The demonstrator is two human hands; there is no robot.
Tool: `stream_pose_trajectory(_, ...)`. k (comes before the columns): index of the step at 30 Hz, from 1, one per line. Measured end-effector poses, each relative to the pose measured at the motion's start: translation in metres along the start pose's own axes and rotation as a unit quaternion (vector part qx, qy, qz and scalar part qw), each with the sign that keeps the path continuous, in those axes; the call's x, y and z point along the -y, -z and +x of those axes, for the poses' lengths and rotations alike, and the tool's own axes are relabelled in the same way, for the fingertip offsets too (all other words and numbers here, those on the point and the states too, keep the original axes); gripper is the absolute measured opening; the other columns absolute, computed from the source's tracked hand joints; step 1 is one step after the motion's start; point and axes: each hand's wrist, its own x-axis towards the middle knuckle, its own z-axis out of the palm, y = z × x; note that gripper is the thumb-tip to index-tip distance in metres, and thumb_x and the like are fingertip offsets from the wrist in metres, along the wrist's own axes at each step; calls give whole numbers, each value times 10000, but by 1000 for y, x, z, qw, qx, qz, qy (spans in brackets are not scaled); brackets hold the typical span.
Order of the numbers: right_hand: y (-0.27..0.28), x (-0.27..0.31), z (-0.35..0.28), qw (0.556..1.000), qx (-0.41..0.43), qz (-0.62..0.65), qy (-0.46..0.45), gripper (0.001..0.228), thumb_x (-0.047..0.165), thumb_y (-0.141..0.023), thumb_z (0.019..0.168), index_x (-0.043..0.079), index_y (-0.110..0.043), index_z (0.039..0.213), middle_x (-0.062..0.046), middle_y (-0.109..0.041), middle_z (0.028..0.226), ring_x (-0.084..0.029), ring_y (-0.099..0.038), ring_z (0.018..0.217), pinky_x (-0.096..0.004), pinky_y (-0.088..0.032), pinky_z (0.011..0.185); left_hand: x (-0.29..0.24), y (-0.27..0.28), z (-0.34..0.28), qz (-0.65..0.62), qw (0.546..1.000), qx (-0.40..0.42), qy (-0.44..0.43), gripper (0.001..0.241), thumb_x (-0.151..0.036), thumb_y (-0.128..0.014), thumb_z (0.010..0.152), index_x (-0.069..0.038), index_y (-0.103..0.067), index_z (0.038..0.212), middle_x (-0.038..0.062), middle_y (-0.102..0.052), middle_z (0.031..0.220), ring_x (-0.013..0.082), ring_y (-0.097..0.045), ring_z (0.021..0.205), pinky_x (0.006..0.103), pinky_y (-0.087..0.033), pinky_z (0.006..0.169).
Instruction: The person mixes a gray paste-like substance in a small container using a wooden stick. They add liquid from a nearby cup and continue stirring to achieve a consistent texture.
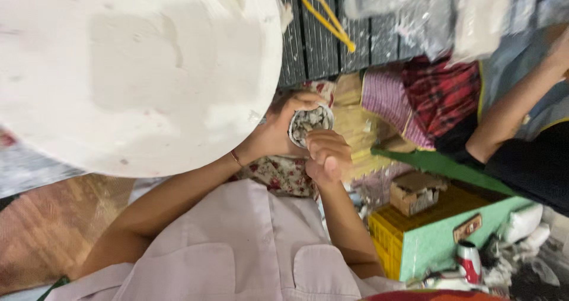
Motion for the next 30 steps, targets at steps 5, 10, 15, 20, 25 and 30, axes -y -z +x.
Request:
stream_pose_trajectory(5,7,14,-5,969,-185,51,-158,497,373,-461,1025,75,-323,653,-60,-357,597,-199,-331,534,-359,-285,508,-37,3,13,112,994,2,8,960,-355,-999,583,-55,-455,1315,132,-588,1390,309,-569,1330,484,-405,1134)
stream_pose_trajectory(10,-2,83,37,973,-148,97,-149,498,413,-496,1029,123,-324,663,-28,-305,582,-201,-296,531,-401,-263,532,-115,8,24,94,995,-15,-26,919,-352,-951,666,-71,-432,1371,119,-576,1423,319,-589,1352,429,-486,1145)
stream_pose_trajectory(15,-52,131,117,990,51,85,-97,577,527,-576,1002,74,-364,715,-32,-363,643,-169,-352,598,-371,-336,593,-189,51,35,149,983,-96,-40,885,-282,-931,674,-60,-440,1377,134,-581,1404,326,-618,1296,390,-523,1094)
stream_pose_trajectory(20,-124,124,207,959,247,82,-115,725,722,-436,1058,4,-501,1129,-91,-557,1109,-215,-571,1056,-365,-481,1033,-218,126,37,242,948,-204,40,850,-272,-947,667,-42,-477,1337,148,-598,1246,341,-666,1141,406,-562,956)
stream_pose_trajectory(25,-188,54,295,962,227,-33,-151,498,499,-517,1067,30,-557,1229,-103,-677,1154,-195,-664,1047,-351,-510,962,-211,177,33,331,903,-265,64,875,-254,-945,622,-38,-463,1319,177,-564,1253,366,-657,1111,431,-557,915)
stream_pose_trajectory(30,-230,-55,347,884,241,-83,-393,436,511,-571,964,138,-565,1189,-64,-681,973,-139,-643,651,-313,-519,524,-193,193,25,335,902,-249,111,938,-242,-958,600,-41,-430,1349,202,-532,1274,411,-592,1161,460,-511,966)
